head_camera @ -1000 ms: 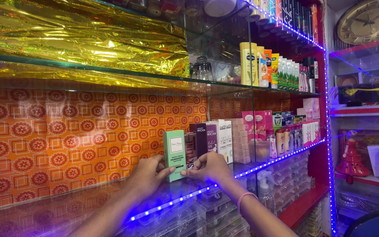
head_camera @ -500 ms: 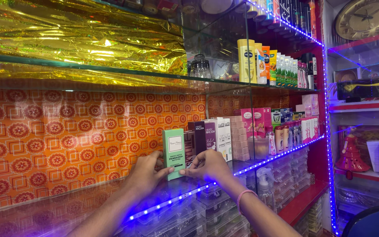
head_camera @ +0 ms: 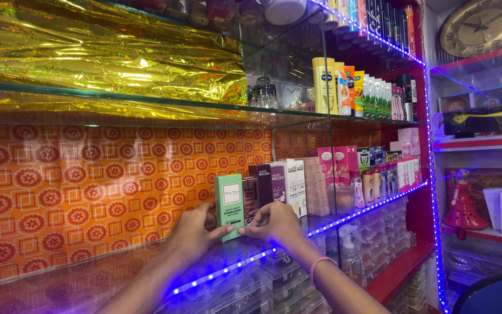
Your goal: The person organizes various boxed cosmetic products by picking them up from a glass display counter and placing them onto glass shelves in a retail shop environment.
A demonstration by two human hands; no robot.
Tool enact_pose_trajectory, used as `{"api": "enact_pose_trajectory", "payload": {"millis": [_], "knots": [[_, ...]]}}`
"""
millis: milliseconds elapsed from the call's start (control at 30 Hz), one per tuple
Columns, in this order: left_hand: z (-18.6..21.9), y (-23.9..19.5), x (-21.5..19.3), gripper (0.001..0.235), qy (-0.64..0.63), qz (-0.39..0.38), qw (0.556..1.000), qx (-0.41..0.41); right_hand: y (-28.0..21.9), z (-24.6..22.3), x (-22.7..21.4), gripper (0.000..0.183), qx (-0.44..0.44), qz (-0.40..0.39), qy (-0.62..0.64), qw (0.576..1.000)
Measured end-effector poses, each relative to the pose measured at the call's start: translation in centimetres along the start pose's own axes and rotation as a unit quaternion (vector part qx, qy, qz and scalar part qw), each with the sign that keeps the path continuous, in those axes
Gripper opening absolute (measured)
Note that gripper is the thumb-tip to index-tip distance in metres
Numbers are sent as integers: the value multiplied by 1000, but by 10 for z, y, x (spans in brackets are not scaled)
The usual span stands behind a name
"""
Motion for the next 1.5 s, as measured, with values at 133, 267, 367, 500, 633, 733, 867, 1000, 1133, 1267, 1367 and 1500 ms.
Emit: {"api": "enact_pose_trajectory", "payload": {"millis": [133, 267, 367, 500, 633, 733, 867, 1000, 1133, 1267, 1367, 1500], "knots": [[7, 0, -8, 93, -19, 54, 998, 20, -10, -7, -6, 38, -8, -1, 33, 999], [14, 3, -18, 96, -11, 113, 992, 46, -31, -19, -17, 36, -57, 64, 66, 994], [21, -1, -30, 79, -28, 199, 974, 107, -47, -26, -32, 35, -82, 107, 63, 989], [46, -22, -40, 46, 3, 341, 892, 297, -69, -38, -62, 34, -117, 162, 31, 979], [79, -37, -39, 31, -10, 333, 849, 410, -94, -48, -96, 33, -117, 182, 14, 976], [108, -44, -28, 26, -55, 261, 865, 424, -125, -54, -119, 31, -122, 218, -25, 968], [162, -72, 2, 26, -143, 213, 830, 496, -182, -51, -157, 24, -73, 236, -30, 968], [220, -105, 46, 28, -271, 116, 819, 492, -244, -39, -202, 17, -90, 237, -58, 966], [275, -142, 75, 30, -322, 26, 791, 519, -311, -37, -255, 17, -2, 250, -116, 961], [330, -178, 97, 31, -359, -3, 753, 551, -384, -46, -303, 24, 87, 284, -148, 943], [372, -208, 117, 33, -381, -72, 740, 549, -440, -52, -340, 26, 140, 317, -183, 920], [438, -258, 147, 36, -367, -146, 729, 560, -518, -48, -391, 26, 194, 361, -192, 892]]}}
Point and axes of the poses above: each hand's wrist, its own y-axis towards the middle knuckle, its own x-axis out of the palm, z = x × y, the point moved 3 cm from there along y, towards the middle knuckle, and after that the axes turned 1 degree about -y, right-handed, at the moved point
